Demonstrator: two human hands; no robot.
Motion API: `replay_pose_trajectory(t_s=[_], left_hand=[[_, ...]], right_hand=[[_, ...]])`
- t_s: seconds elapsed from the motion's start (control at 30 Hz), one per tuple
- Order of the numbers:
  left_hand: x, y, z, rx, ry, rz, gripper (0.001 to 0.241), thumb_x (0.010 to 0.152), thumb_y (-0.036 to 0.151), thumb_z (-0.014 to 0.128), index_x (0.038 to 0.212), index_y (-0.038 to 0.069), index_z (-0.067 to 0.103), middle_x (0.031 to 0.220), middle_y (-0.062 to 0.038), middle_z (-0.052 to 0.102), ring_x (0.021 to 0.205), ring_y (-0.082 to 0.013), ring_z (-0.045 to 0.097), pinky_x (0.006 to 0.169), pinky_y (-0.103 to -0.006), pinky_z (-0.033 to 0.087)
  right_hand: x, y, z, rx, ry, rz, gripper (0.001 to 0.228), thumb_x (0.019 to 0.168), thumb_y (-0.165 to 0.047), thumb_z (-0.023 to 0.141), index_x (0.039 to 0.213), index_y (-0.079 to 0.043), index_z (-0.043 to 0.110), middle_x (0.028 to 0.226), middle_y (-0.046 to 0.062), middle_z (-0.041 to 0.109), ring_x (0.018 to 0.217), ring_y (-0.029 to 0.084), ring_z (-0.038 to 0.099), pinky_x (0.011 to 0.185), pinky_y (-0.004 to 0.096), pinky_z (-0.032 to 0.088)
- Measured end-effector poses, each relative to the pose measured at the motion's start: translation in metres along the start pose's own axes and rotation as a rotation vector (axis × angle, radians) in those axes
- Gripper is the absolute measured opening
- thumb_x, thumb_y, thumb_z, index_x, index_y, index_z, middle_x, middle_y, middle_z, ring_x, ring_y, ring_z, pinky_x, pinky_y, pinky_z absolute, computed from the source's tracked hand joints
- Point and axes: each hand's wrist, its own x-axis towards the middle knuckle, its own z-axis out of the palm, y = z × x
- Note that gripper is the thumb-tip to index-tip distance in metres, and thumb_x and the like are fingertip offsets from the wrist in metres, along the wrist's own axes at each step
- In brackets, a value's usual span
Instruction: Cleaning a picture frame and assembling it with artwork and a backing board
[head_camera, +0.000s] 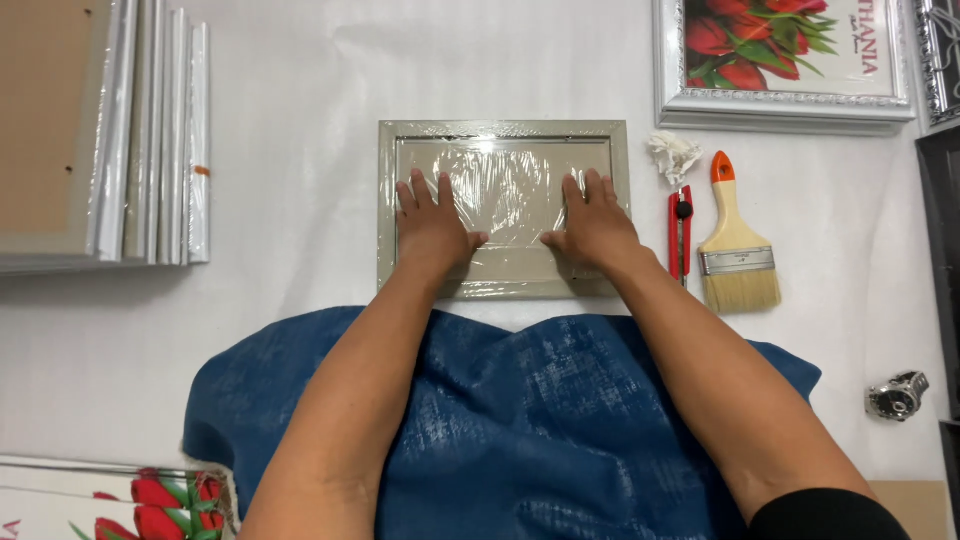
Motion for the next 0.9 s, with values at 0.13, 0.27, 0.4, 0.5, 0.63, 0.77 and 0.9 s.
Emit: replay_pose_trajectory(t_s=[0.13, 0.27, 0.4, 0.5, 0.63, 0.77, 0.9], left_hand=[[0.005, -0.016, 0.014, 0.049, -0.06, 0.02, 0.128, 0.073, 0.057, 0.087, 0.165, 0.009, 0.013, 0.167, -0.032, 0.002, 0.155, -0.05, 0.006, 0.118, -0.0543, 0.037], [-0.009, -0.017, 0.013, 0.04, -0.075, 0.031, 0.12, 0.075, 0.038, 0.092, 0.164, 0.004, 0.018, 0.166, -0.035, 0.007, 0.154, -0.0502, 0.01, 0.116, -0.0554, 0.04], [-0.006, -0.02, 0.029, 0.005, -0.061, 0.023, 0.116, 0.075, 0.032, 0.092, 0.163, 0.005, 0.022, 0.165, -0.035, 0.009, 0.154, -0.0501, 0.011, 0.114, -0.0571, 0.042], [-0.011, -0.019, 0.023, -0.003, -0.047, 0.026, 0.115, 0.075, 0.031, 0.092, 0.163, 0.005, 0.023, 0.165, -0.035, 0.01, 0.154, -0.0497, 0.013, 0.113, -0.0574, 0.043], [-0.023, -0.015, 0.011, -0.001, -0.053, 0.036, 0.11, 0.079, 0.029, 0.09, 0.162, 0.003, 0.023, 0.165, -0.035, 0.011, 0.154, -0.0497, 0.012, 0.114, -0.0577, 0.042], [-0.019, -0.016, 0.017, -0.004, -0.045, 0.034, 0.109, 0.078, 0.028, 0.091, 0.161, 0.002, 0.026, 0.165, -0.035, 0.011, 0.154, -0.05, 0.012, 0.114, -0.0584, 0.041], [-0.033, 0.002, -0.001, 0.015, -0.024, 0.007, 0.095, 0.08, 0.02, 0.089, 0.155, -0.005, 0.037, 0.165, -0.035, 0.013, 0.154, -0.0503, 0.011, 0.115, -0.0583, 0.04]], right_hand=[[-0.009, 0.013, 0.007, -0.083, -0.042, -0.024, 0.111, 0.074, -0.048, 0.086, 0.162, -0.013, 0.03, 0.164, 0.027, 0.024, 0.153, 0.045, 0.021, 0.118, 0.057, 0.032], [-0.029, 0.009, 0.004, -0.124, -0.056, -0.048, 0.103, 0.078, -0.032, 0.086, 0.162, -0.009, 0.03, 0.164, 0.029, 0.025, 0.154, 0.046, 0.022, 0.123, 0.062, 0.017], [-0.033, 0.011, 0.008, -0.102, -0.069, -0.015, 0.1, 0.079, -0.03, 0.085, 0.162, -0.012, 0.031, 0.166, 0.026, 0.023, 0.155, 0.044, 0.02, 0.122, 0.062, 0.017], [-0.036, 0.007, 0.003, -0.084, -0.067, -0.016, 0.101, 0.079, -0.03, 0.085, 0.162, -0.011, 0.03, 0.166, 0.026, 0.022, 0.155, 0.044, 0.02, 0.122, 0.064, 0.019], [-0.048, -0.005, -0.008, -0.028, -0.066, -0.009, 0.094, 0.082, -0.02, 0.083, 0.161, -0.007, 0.032, 0.165, 0.029, 0.023, 0.155, 0.046, 0.019, 0.12, 0.067, 0.021], [-0.047, -0.005, -0.008, -0.027, -0.065, -0.009, 0.095, 0.082, -0.021, 0.083, 0.16, -0.007, 0.031, 0.165, 0.029, 0.023, 0.155, 0.046, 0.018, 0.119, 0.068, 0.023], [-0.045, -0.004, -0.002, -0.106, -0.044, -0.025, 0.092, 0.082, -0.025, 0.084, 0.156, 0.0, 0.036, 0.163, 0.032, 0.025, 0.154, 0.049, 0.017, 0.121, 0.066, 0.019]])
